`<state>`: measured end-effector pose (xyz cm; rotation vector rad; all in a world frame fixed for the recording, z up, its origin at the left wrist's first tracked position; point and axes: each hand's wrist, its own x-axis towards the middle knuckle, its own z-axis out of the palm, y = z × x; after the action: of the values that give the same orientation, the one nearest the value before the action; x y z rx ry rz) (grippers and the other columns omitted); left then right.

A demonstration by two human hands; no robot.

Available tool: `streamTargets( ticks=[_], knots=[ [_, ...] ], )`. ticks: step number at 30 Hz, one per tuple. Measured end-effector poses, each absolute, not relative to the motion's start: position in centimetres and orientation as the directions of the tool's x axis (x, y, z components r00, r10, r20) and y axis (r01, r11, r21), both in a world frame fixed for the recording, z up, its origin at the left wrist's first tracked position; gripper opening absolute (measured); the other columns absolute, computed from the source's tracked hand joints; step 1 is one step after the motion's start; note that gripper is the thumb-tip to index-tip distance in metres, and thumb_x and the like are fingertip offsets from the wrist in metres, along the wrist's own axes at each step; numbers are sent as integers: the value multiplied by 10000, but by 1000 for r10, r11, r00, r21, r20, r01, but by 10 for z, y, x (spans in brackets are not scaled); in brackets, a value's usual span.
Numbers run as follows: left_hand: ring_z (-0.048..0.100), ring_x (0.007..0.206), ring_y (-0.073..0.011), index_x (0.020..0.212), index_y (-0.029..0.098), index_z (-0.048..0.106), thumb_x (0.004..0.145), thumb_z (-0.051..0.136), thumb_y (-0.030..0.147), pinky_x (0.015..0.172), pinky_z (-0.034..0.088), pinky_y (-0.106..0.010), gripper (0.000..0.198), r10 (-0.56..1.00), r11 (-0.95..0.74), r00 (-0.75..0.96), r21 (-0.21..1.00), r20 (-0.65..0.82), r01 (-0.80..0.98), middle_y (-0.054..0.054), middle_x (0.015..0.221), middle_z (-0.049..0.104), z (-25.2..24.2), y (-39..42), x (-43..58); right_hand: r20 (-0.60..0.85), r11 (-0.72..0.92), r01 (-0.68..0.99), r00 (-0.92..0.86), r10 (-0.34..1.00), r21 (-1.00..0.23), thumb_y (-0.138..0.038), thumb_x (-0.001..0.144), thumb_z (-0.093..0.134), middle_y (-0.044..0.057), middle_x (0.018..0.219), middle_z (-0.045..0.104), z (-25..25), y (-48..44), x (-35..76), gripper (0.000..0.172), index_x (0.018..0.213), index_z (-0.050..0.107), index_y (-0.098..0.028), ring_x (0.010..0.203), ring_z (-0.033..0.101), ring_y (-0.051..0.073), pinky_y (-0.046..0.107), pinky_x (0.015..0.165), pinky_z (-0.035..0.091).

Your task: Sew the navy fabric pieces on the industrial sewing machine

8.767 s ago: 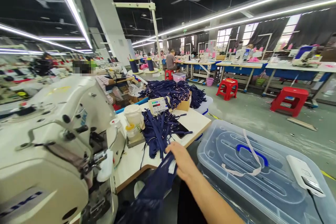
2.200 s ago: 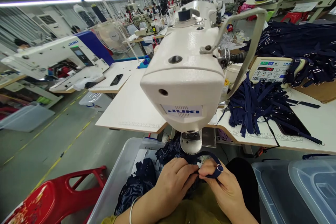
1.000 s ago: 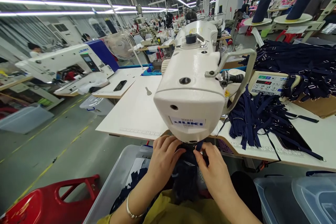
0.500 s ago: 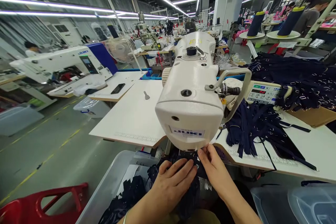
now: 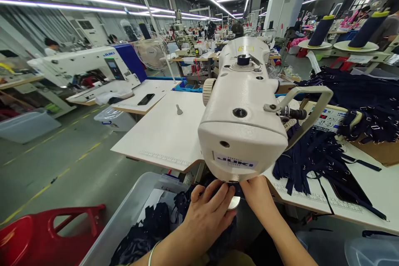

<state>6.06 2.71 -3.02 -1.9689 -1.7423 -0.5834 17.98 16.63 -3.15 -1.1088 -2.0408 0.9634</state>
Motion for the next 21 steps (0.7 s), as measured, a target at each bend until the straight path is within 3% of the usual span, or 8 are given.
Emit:
streamTargets(
  ticks=[4,11,21],
  knots=[
    [500,1136,-171,1208,212,588,930,501,400,864,330,-317,347,802,-105,111,-45,587,993,-20,1149,617,-29,28,61,208,414,409,-460,863,-813,-356,721,456,127,914,745,-36,168,180,326,871,696,-195,1006,656,333,418,833,521],
    [492,1130,-183,1192,213,603,905,534,402,865,323,-316,350,790,-89,107,-61,603,994,-26,1137,617,-27,29,62,320,512,408,-452,833,-756,-350,779,474,118,1005,729,-38,170,178,299,927,688,-202,1151,583,320,414,912,499],
    [488,1123,-168,1189,208,598,919,506,389,835,325,-318,338,804,-82,88,-38,589,996,-9,1149,619,-22,29,64,372,550,442,-429,823,-709,-356,770,476,125,958,732,-49,174,178,273,896,669,-209,1159,569,337,486,1010,412]
  ],
)
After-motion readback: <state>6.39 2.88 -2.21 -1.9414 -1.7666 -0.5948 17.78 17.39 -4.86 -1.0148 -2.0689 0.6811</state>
